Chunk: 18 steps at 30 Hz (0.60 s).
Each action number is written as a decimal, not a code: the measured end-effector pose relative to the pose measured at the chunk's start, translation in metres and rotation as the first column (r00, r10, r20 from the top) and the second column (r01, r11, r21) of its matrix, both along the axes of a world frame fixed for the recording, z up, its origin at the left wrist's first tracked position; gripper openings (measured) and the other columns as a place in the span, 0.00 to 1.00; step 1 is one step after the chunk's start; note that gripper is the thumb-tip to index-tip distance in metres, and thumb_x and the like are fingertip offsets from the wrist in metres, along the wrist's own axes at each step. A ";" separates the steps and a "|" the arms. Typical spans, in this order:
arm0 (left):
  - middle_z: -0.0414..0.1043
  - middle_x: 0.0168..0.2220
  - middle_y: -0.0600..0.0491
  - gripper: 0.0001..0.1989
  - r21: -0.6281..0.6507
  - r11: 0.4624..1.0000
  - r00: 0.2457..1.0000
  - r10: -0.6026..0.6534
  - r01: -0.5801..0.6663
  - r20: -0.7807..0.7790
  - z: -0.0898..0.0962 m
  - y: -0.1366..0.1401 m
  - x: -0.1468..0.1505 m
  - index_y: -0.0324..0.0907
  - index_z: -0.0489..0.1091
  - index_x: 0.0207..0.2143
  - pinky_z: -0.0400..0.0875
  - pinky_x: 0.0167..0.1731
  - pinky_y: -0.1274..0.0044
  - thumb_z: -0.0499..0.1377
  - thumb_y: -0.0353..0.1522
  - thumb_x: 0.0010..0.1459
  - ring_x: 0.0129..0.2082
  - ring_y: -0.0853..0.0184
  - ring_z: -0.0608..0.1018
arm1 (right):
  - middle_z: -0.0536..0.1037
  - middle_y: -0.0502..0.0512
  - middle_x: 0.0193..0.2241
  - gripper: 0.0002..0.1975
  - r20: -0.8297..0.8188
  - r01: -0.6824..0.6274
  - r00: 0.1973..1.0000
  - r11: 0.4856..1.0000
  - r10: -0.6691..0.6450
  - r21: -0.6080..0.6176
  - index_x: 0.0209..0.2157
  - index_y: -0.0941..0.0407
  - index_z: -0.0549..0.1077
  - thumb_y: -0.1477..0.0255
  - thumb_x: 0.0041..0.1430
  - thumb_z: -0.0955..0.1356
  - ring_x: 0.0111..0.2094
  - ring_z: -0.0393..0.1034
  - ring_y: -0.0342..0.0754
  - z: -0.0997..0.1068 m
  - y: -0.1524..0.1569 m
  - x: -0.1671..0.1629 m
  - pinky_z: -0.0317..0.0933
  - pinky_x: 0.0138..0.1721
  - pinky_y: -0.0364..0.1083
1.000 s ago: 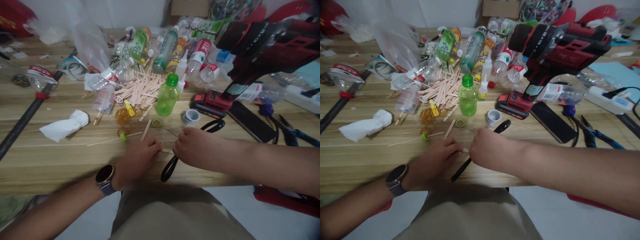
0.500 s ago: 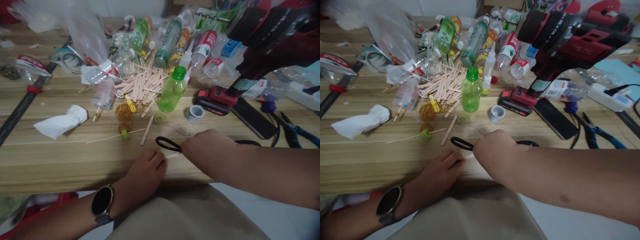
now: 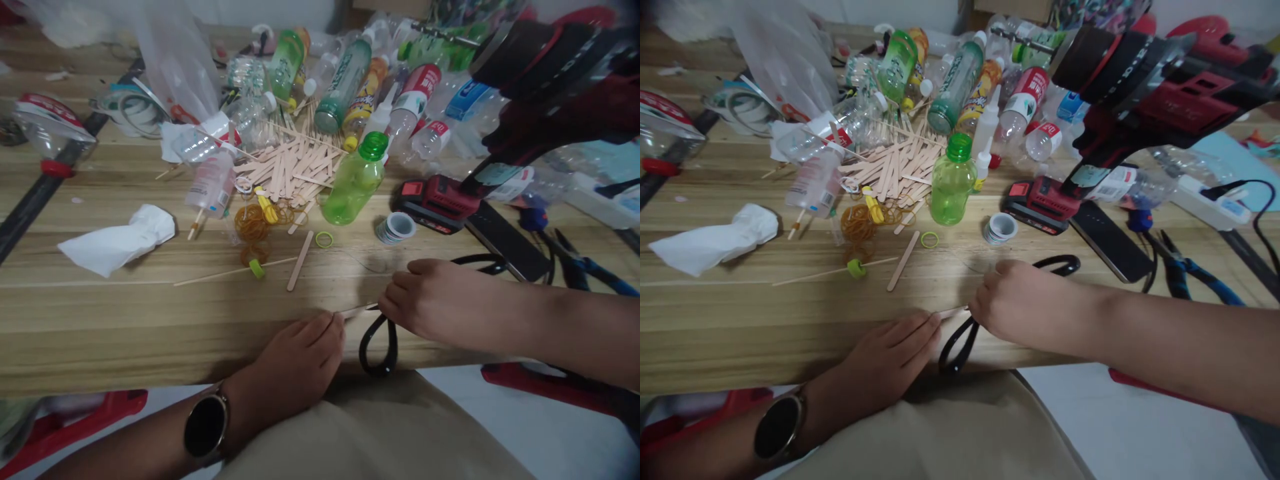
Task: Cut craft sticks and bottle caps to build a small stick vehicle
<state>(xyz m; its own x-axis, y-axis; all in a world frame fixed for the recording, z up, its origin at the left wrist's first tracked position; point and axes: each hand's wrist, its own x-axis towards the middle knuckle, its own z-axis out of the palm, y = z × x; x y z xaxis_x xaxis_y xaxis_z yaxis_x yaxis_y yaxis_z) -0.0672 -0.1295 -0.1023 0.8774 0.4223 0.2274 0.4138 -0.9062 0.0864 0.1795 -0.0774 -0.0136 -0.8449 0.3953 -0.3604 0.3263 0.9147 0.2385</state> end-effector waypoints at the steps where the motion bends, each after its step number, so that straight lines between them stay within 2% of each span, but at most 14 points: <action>1: 0.74 0.54 0.43 0.17 -0.004 1.000 1.000 0.002 -0.002 0.003 -0.001 0.000 0.001 0.32 0.69 0.55 0.69 0.51 0.73 0.46 0.27 0.70 0.54 0.61 0.73 | 0.72 0.49 0.24 0.10 -0.039 -0.013 0.999 0.999 0.014 0.037 0.27 0.55 0.67 0.80 0.56 0.71 0.24 0.63 0.48 -0.003 -0.002 0.006 0.43 0.27 0.49; 6: 0.75 0.51 0.43 0.20 -0.055 0.997 0.998 0.060 -0.059 0.020 -0.009 0.000 0.011 0.31 0.66 0.58 0.69 0.50 0.72 0.51 0.34 0.70 0.51 0.60 0.73 | 0.69 0.48 0.21 0.10 -0.116 0.019 0.993 0.987 -0.001 0.157 0.27 0.55 0.65 0.81 0.52 0.70 0.23 0.61 0.49 -0.010 -0.015 0.017 0.44 0.28 0.49; 10: 0.75 0.50 0.43 0.27 -0.105 0.990 0.995 0.098 -0.097 -0.003 -0.011 0.000 0.019 0.30 0.63 0.60 0.69 0.50 0.71 0.56 0.42 0.67 0.50 0.59 0.73 | 0.70 0.48 0.21 0.10 -0.123 0.037 0.992 0.983 -0.015 0.180 0.28 0.54 0.65 0.80 0.52 0.70 0.24 0.61 0.49 -0.009 -0.020 0.014 0.44 0.29 0.49; 14: 0.75 0.48 0.42 0.28 -0.085 0.992 0.995 0.098 -0.098 -0.008 -0.010 0.000 0.020 0.29 0.63 0.60 0.68 0.49 0.70 0.57 0.42 0.67 0.50 0.58 0.73 | 0.70 0.48 0.21 0.10 -0.150 0.058 0.988 0.982 -0.031 0.180 0.28 0.54 0.66 0.81 0.50 0.70 0.24 0.61 0.49 -0.008 -0.022 0.014 0.44 0.29 0.49; 18: 0.75 0.48 0.43 0.25 -0.086 0.991 0.994 0.105 -0.106 -0.017 -0.010 0.000 0.019 0.31 0.63 0.60 0.68 0.49 0.70 0.53 0.40 0.69 0.50 0.59 0.73 | 0.70 0.48 0.21 0.10 -0.156 0.052 0.987 0.982 -0.024 0.179 0.28 0.54 0.65 0.80 0.51 0.70 0.24 0.61 0.49 -0.011 -0.021 0.013 0.43 0.29 0.49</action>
<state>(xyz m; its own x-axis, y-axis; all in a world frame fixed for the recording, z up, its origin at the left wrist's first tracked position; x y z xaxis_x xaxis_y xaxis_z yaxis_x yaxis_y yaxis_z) -0.0481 -0.1300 -0.1124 0.8296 0.5301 0.1753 0.5079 -0.8469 0.1572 0.1921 -0.0987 -0.0247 -0.8676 0.4751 -0.1469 0.4053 0.8467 0.3446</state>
